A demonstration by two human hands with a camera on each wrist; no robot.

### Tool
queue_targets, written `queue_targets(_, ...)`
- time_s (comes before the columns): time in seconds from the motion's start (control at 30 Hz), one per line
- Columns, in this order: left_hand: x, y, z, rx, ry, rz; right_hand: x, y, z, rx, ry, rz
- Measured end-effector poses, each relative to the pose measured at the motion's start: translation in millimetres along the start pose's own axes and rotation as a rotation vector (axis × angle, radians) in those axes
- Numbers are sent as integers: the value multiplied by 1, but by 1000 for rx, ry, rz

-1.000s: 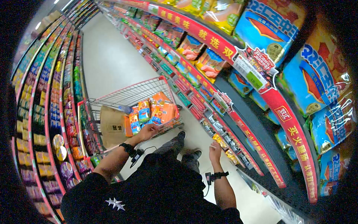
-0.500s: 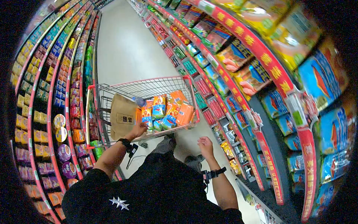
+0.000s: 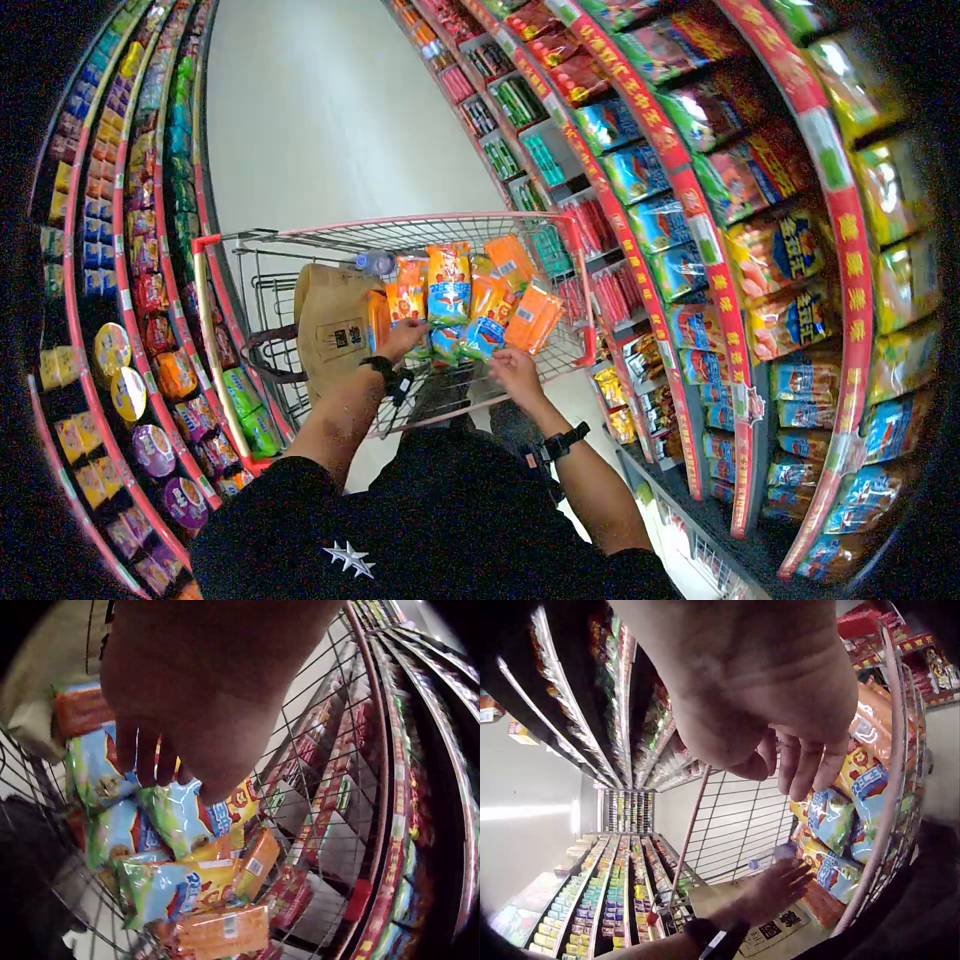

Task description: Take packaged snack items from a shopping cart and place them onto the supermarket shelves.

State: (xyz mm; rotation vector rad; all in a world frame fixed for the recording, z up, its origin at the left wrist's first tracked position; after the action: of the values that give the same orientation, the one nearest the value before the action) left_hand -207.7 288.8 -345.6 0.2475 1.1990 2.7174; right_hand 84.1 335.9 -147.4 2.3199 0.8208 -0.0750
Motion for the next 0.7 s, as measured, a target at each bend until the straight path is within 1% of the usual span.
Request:
queue_targets(0.03, 0, 18, 29, 78, 81, -8, -7, -8, 5, -85, -57, -12)
queue_targets(0.07, -5, 9, 27, 91, 93, -20, -13, -15, 5, -106, -58, -6)
queue_targets(0.13, -3, -11, 15, 1, 95, 85, -26, -31, 16, -268, -119, 32)
queue_targets(0.17, -8, -23, 11, -98, 130, 15, -33, -38, 20, -315, -120, 45)
queue_targets(0.2, -16, -37, -9, -88, 138, 6, -38, -42, 22, -329, -121, 50)
queue_targets(0.27, -25, -65, -48, -32, 150, 81, -47, -52, 26, -360, -48, 5)
queue_targets(0.3, -19, -50, -21, -11, 53, 61, -49, -55, 31, -371, -31, -2)
queue_targets(0.37, -25, -66, -34, -29, 82, 42, -51, -57, 31, -403, 4, -9)
queue_targets(0.4, -28, -70, -33, -50, 103, 34, -51, -57, 33, -424, 36, -26)
queue_targets(0.47, -32, -76, -34, -29, 103, 28, -48, -55, 37, -455, -3, 0)
queue_targets(0.53, -34, -74, -25, -8, 101, 22, -44, -51, 36, -447, -64, 15)
queue_targets(0.6, -26, -80, -12, 39, -70, 53, -41, -53, 33, -447, -71, 37)
queue_targets(0.63, -27, -80, -17, 208, -29, 28, -41, -52, 31, -450, -77, 49)
queue_targets(0.67, -25, -82, -9, 194, -35, 18, -40, -52, 28, -440, -76, 65)
queue_targets(0.7, -21, -83, -8, 197, -85, 51, -41, -51, 21, -451, -75, 74)
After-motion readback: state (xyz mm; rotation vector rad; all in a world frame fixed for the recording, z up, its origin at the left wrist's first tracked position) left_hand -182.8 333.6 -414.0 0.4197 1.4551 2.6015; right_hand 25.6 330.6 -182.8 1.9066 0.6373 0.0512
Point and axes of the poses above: each hand's wrist, its own y-axis away from the middle knuckle, its own x-axis out of the back of the hand, z = x × y, the point moved 7 cm from there along -y, towards the middle knuckle, and after that the axes turned 14 degrees about -z, right-handed, at the moved point
